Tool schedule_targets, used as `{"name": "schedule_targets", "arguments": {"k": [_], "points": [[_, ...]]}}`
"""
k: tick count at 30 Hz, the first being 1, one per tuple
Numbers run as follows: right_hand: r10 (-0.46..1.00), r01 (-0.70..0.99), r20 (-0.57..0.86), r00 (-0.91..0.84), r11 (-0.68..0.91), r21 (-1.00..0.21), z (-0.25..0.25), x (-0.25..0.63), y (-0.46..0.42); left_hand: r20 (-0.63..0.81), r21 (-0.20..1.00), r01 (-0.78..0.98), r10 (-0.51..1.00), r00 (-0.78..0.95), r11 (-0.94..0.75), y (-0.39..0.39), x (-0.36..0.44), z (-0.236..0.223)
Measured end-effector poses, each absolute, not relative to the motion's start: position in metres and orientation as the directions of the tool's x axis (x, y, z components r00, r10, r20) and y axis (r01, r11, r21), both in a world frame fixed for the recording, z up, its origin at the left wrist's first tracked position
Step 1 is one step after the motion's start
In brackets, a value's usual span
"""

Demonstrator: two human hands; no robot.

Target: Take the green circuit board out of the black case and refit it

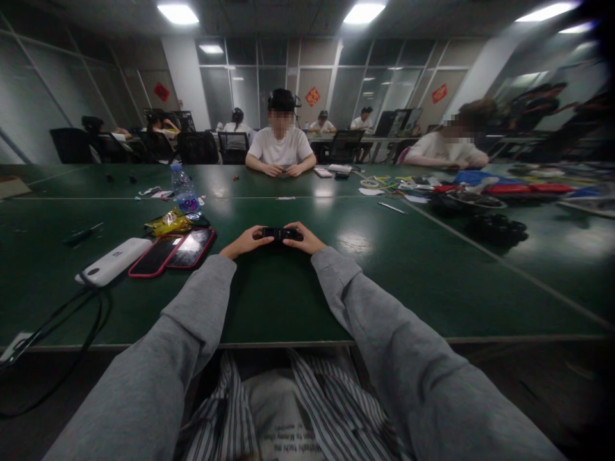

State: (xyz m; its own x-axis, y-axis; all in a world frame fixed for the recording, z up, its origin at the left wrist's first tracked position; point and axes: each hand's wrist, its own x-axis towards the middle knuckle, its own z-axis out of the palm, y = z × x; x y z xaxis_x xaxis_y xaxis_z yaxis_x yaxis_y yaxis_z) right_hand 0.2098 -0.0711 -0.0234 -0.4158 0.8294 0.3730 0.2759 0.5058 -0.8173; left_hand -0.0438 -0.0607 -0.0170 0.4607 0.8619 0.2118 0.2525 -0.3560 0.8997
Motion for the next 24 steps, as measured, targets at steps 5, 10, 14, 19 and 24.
{"name": "schedule_targets", "arguments": {"k": [5,10,14,19,24], "points": [[0.874,0.243,0.312,-0.372,0.416,-0.876,-0.026,0.208,-0.067,0.228,0.907,0.215,0.849,0.476,-0.363,-0.063,-0.046,-0.016],[0.901,0.202,0.263,-0.346,0.345,-0.917,-0.024,0.207,-0.069,0.232,0.915,0.184,0.843,0.486,-0.359,-0.067,-0.045,-0.014],[0.911,0.149,0.231,-0.342,0.295,-0.944,-0.023,0.210,-0.068,0.225,0.928,0.152,0.838,0.496,-0.339,-0.071,-0.043,-0.011],[0.912,0.093,0.219,-0.348,0.266,-0.960,-0.023,0.214,-0.065,0.172,0.953,0.139,0.860,0.480,-0.269,-0.073,-0.042,-0.008],[0.909,0.079,0.219,-0.353,0.263,-0.962,-0.023,0.216,-0.065,0.102,0.969,0.153,0.875,0.473,-0.196,-0.074,-0.045,-0.004]]}}
